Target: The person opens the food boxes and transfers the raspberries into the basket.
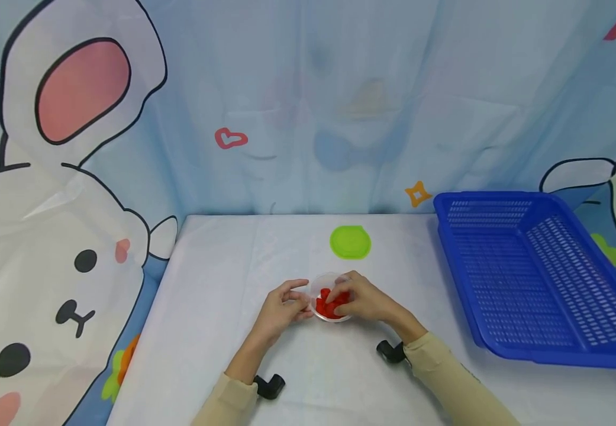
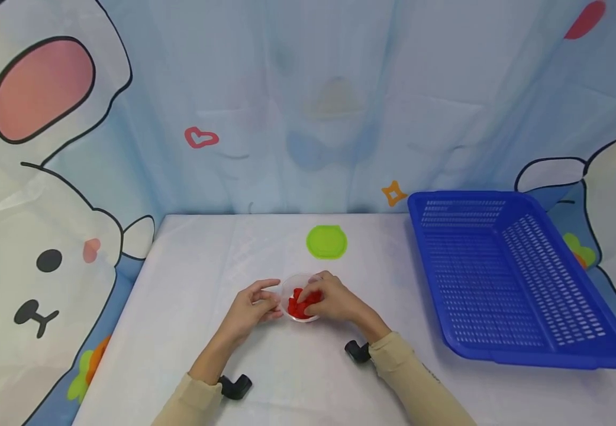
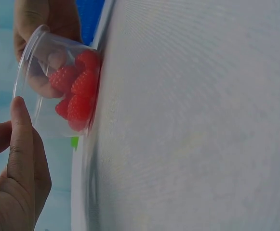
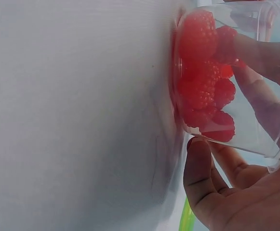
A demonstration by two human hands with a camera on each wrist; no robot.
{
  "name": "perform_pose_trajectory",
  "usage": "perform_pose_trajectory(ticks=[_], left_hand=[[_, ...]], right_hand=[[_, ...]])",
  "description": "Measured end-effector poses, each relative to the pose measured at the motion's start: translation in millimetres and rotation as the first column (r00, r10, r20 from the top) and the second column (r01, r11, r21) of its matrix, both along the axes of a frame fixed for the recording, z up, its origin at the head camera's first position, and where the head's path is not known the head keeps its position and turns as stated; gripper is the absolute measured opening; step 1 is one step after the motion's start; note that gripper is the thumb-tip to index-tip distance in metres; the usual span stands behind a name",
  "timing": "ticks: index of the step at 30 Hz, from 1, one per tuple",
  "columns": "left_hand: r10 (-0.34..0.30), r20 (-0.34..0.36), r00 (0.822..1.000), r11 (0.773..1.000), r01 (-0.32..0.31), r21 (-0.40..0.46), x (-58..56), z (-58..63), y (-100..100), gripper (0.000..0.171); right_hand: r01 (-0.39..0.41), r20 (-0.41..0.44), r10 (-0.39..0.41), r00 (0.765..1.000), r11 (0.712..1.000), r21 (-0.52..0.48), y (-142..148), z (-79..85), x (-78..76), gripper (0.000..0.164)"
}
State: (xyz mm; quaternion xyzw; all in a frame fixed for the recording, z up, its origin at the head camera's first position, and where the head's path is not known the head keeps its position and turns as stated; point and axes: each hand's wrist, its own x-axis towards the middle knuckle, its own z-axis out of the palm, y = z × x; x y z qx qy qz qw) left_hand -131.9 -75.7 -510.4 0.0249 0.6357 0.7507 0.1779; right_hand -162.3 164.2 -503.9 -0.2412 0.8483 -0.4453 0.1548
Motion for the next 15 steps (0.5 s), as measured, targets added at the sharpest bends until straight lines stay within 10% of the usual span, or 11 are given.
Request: perform_pose_trajectory(ticks=[15], left_hand=[[0.008,0.004,1.0,1.0,-0.008,-0.015,2.6,1.5,-0.5,0.044]], right_hand=[[0.076,0.042,-0.074,0.996,0.996,-0.056,-1.4,-0.3,5.0,0.015]])
